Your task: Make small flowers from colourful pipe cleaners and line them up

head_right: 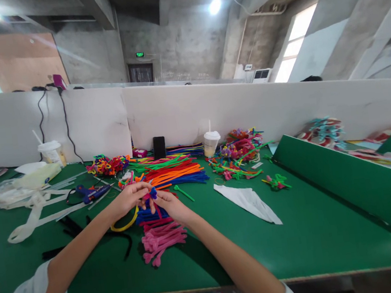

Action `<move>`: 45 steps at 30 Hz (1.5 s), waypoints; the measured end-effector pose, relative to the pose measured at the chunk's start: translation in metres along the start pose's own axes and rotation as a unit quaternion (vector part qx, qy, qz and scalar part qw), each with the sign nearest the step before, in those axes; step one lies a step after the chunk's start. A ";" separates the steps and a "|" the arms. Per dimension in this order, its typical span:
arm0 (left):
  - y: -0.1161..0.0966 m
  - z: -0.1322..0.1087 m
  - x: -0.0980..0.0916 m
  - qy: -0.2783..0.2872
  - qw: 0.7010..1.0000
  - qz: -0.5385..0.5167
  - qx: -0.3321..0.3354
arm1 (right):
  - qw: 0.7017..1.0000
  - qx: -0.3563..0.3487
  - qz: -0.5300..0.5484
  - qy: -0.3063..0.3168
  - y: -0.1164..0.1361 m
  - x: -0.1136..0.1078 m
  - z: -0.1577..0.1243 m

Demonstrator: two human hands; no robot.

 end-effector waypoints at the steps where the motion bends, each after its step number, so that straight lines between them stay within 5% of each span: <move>1: -0.003 0.000 -0.001 -0.012 1.000 0.018 0.017 | 1.000 -0.003 0.000 -0.002 -0.001 -0.001 0.000; 5: -0.020 -0.004 -0.001 -0.051 0.977 0.166 0.123 | 1.000 -0.001 -0.008 0.005 -0.005 -0.004 -0.001; 9: -0.032 -0.009 0.005 -0.030 0.950 0.247 0.190 | 0.999 0.006 -0.024 0.021 -0.008 -0.004 -0.002; 17: -0.031 -0.008 -0.003 -0.042 0.959 0.238 0.151 | 0.998 0.016 -0.037 0.042 -0.005 0.000 -0.003; 23: -0.008 -0.004 0.008 0.015 0.997 0.066 0.047 | 1.000 0.012 -0.021 0.015 -0.011 -0.003 -0.002; 26: -0.004 -0.005 0.012 -0.002 0.999 0.022 0.030 | 1.000 0.012 -0.009 0.004 -0.015 -0.004 -0.001; 30: -0.005 -0.007 0.013 -0.027 0.999 0.013 0.030 | 1.000 0.023 0.020 -0.007 -0.020 -0.004 -0.001; 45: -0.008 -0.006 0.010 0.016 0.996 0.047 0.069 | 0.988 0.027 0.149 -0.017 -0.023 0.001 -0.001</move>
Point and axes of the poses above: each hand's wrist, its own z-axis towards the middle knuckle, its own x-axis out of the palm, y = z × x, the point moved 5 cm from there along z, towards the middle knuckle, and after that the axes turned 1 degree about z, right-handed, at the moved point
